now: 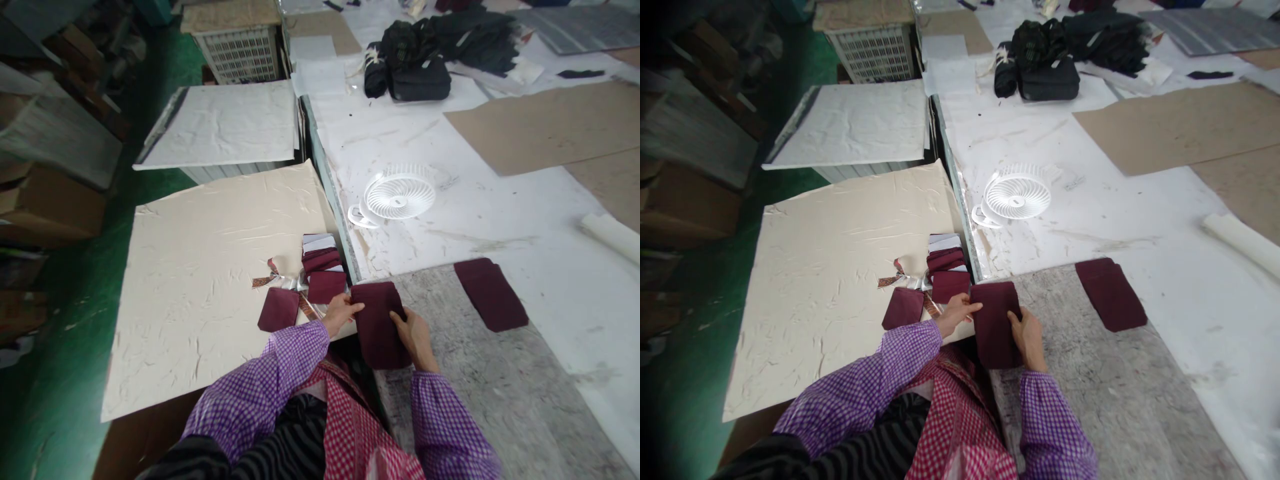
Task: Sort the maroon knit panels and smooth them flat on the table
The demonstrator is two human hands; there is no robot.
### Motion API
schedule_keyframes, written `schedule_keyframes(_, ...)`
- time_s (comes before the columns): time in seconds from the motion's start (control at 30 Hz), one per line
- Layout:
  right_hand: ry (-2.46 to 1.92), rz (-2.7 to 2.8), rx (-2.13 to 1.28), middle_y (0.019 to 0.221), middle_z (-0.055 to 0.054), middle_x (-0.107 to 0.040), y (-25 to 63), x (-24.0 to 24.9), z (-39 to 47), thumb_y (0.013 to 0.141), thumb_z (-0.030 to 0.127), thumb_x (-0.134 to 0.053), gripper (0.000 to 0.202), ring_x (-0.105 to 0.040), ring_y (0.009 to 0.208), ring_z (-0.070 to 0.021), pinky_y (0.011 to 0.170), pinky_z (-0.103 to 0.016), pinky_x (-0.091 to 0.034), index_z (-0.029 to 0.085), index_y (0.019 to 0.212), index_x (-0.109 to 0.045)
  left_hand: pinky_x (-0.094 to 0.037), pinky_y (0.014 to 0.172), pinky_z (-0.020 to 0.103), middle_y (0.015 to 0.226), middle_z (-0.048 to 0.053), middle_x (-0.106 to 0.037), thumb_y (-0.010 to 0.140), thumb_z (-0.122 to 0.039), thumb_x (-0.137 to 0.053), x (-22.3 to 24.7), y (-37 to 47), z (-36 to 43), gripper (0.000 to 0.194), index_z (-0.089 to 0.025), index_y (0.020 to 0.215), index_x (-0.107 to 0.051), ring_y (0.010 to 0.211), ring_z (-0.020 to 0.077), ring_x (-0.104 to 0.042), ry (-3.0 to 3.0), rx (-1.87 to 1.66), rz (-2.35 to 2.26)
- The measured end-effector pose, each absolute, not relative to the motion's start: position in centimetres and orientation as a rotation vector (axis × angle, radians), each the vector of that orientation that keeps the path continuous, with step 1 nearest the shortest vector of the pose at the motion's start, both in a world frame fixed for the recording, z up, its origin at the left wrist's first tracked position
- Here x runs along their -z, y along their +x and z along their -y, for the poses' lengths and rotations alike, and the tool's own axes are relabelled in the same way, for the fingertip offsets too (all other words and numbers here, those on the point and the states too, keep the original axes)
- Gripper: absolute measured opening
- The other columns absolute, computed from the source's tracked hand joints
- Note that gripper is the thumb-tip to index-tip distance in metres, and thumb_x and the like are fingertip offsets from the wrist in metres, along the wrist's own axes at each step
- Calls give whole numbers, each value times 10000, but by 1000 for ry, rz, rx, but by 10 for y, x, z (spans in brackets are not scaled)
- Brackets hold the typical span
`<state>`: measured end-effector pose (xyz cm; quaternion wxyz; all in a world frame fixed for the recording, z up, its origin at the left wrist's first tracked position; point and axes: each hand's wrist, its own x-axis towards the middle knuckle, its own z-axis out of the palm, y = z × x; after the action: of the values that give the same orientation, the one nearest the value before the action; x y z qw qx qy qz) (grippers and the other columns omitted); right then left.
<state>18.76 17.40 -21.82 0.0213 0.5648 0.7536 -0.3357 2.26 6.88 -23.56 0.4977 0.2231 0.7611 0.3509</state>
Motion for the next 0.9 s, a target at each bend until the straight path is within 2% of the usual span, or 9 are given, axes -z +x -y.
schedule_keyframes(0.13, 1749, -2380, 942, 892, -152, -714, 185, 218, -171, 814, 308, -514, 302, -657, 867, -275, 751, -350, -444, 128, 1003, -667, -459, 552, 242, 713, 37, -657, 780, -334, -629, 234, 30, -76, 189, -150, 813, -604, 645, 144, -617, 460, -823, -1987)
schedule_keyframes(0.3, 1740, -2398, 891, 923, -173, -707, 184, 219, -170, 829, 312, -502, 320, -655, 879, -287, 762, -363, -443, 104, 1023, -647, -450, 668, 287, 703, 27, -642, 728, -368, -670, 227, 29, -74, 197, -187, 725, -592, 740, 182, -617, 507, -749, -2122)
schedule_keyframes(0.67, 1752, -2425, 918, 885, -154, -707, 183, 215, -166, 833, 308, -485, 285, -657, 856, -285, 740, -358, -450, 126, 986, -642, -405, 648, 277, 736, 28, -649, 768, -334, -618, 223, 35, -77, 142, -196, 755, -588, 729, 179, -605, 666, -663, -2247)
schedule_keyframes(0.9, 1802, -2418, 979, 884, -110, -704, 185, 214, -162, 849, 300, -474, 238, -653, 848, -248, 749, -324, -449, 152, 960, -624, -381, 653, 268, 728, 16, -626, 811, -305, -568, 221, 38, -74, 119, -190, 782, -570, 724, 167, -584, 864, -654, -2271)
